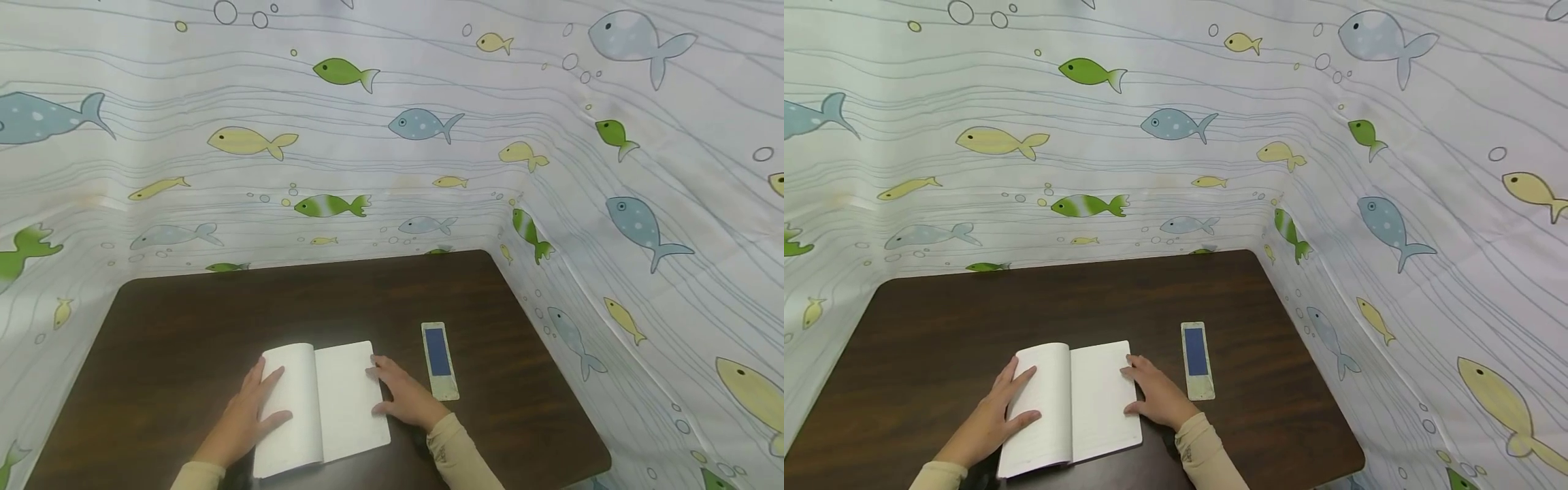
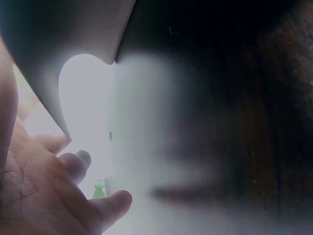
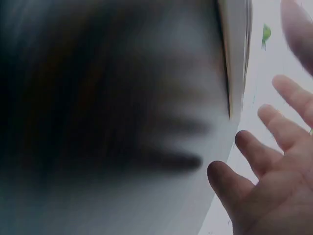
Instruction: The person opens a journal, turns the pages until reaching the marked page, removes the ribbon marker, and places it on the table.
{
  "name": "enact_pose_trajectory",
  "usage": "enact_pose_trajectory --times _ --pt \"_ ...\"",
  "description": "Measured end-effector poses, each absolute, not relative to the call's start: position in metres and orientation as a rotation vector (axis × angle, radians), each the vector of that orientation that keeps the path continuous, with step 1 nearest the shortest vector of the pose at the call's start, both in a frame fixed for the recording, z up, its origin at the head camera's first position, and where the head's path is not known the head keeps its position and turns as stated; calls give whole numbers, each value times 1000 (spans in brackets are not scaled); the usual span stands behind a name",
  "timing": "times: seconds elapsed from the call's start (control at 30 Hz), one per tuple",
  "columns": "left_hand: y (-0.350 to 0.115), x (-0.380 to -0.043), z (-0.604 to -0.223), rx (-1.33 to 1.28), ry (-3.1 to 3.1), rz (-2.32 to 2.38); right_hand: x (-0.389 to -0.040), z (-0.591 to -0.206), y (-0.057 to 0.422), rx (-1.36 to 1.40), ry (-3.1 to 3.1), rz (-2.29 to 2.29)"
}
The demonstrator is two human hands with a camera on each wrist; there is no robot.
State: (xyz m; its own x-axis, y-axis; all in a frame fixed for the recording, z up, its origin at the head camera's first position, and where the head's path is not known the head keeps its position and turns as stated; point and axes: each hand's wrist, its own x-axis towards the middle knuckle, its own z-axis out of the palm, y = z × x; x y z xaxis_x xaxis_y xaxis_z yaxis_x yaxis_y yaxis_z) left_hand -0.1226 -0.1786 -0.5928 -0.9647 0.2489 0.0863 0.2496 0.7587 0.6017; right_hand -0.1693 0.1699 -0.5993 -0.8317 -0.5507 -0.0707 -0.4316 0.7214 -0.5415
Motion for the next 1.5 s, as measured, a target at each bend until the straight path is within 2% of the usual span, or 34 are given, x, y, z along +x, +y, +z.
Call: enact_pose_trajectory --times 0.37,0.97,1.23,1.37,1.5 --pt "-181 -122 -599 -416 -2925 -1034 -163 -599 152 -860 2672 -482" --pt "-180 -123 -596 -409 -2941 -1058 -160 -595 144 -879 2858 -361" --pt "-180 -122 -597 -416 -2930 -1039 -160 -597 138 -808 2975 -510" --pt "-180 -121 -598 -420 -2921 -1037 -160 -596 134 -731 2954 -733" --pt "-179 -122 -597 -417 -2913 -1030 -158 -588 129 -780 2772 -957"
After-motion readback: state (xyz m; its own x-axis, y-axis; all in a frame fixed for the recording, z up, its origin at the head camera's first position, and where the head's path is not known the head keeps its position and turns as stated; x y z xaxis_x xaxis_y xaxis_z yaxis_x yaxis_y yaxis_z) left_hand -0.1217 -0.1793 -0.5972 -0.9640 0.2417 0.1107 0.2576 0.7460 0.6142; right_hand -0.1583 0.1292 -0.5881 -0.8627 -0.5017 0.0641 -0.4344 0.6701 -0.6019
